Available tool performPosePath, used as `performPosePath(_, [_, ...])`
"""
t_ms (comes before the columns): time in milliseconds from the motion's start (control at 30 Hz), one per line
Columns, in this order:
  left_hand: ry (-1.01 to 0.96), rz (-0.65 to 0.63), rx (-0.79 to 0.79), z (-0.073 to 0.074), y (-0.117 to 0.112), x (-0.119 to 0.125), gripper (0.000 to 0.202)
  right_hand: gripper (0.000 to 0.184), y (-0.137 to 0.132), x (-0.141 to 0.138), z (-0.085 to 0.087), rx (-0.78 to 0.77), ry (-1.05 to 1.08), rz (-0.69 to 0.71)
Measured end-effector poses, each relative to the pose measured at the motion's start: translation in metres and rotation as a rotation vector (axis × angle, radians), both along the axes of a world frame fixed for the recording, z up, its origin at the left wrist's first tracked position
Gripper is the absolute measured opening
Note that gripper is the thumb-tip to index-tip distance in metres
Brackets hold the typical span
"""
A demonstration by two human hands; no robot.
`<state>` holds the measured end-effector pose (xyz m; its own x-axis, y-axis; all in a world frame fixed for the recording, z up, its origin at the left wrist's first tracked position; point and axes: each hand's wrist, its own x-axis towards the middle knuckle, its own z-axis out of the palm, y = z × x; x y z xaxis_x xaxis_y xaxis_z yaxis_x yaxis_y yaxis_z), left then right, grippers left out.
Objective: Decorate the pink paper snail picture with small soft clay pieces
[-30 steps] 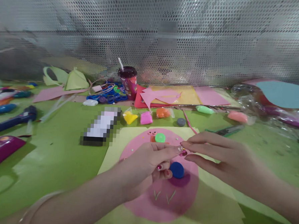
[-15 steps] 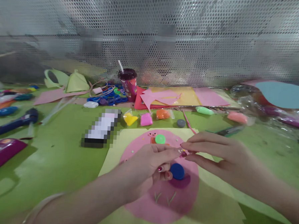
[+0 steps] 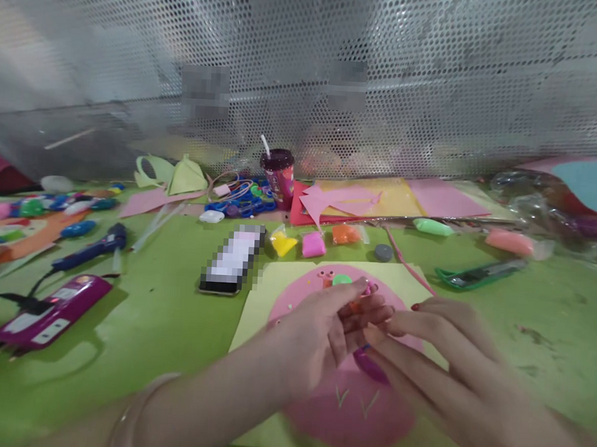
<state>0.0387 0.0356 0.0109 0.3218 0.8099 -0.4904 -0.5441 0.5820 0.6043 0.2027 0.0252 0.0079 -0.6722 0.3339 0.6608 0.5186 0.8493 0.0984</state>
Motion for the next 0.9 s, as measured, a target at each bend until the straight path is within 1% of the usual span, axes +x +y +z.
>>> performPosePath(100, [-0.102, 0.002, -0.043, -0.004, -0.001, 0.000, 0.027, 0.014, 0.002, -0.006, -0.004, -0.056, 0.092, -0.078])
performPosePath(167, [-0.107, 0.024, -0.038, -0.007, -0.001, 0.000, 0.026, 0.010, 0.005, -0.007, -0.006, -0.065, 0.151, -0.121])
performPosePath(233, [-0.096, 0.051, -0.028, -0.009, -0.001, 0.001, 0.023, 0.011, 0.007, -0.008, -0.007, -0.063, 0.166, -0.160])
performPosePath(333, [-0.084, 0.061, -0.028, -0.008, -0.002, 0.003, 0.024, 0.016, 0.008, -0.010, -0.011, -0.095, 0.165, -0.183])
performPosePath(400, [-0.069, 0.066, -0.034, -0.006, -0.004, 0.005, 0.026, 0.019, 0.008, -0.012, -0.014, -0.108, 0.175, -0.180])
performPosePath(467, [-0.059, 0.079, -0.025, -0.005, -0.005, 0.006, 0.022, 0.020, 0.008, -0.013, -0.016, -0.101, 0.189, -0.166])
performPosePath(567, [-0.049, 0.090, -0.015, -0.005, -0.007, 0.007, 0.015, 0.014, 0.011, -0.014, -0.018, -0.090, 0.204, -0.138])
performPosePath(700, [-0.029, 0.112, -0.008, -0.006, -0.007, 0.007, 0.014, 0.010, 0.013, -0.014, -0.019, -0.093, 0.198, -0.078])
performPosePath(833, [-0.066, 0.135, -0.038, -0.006, -0.005, 0.008, 0.016, 0.010, 0.010, -0.018, -0.021, -0.214, 0.255, -0.045])
performPosePath(900, [-0.081, 0.130, -0.047, -0.007, -0.004, 0.008, 0.017, 0.012, 0.008, -0.021, -0.022, -0.248, 0.290, -0.050])
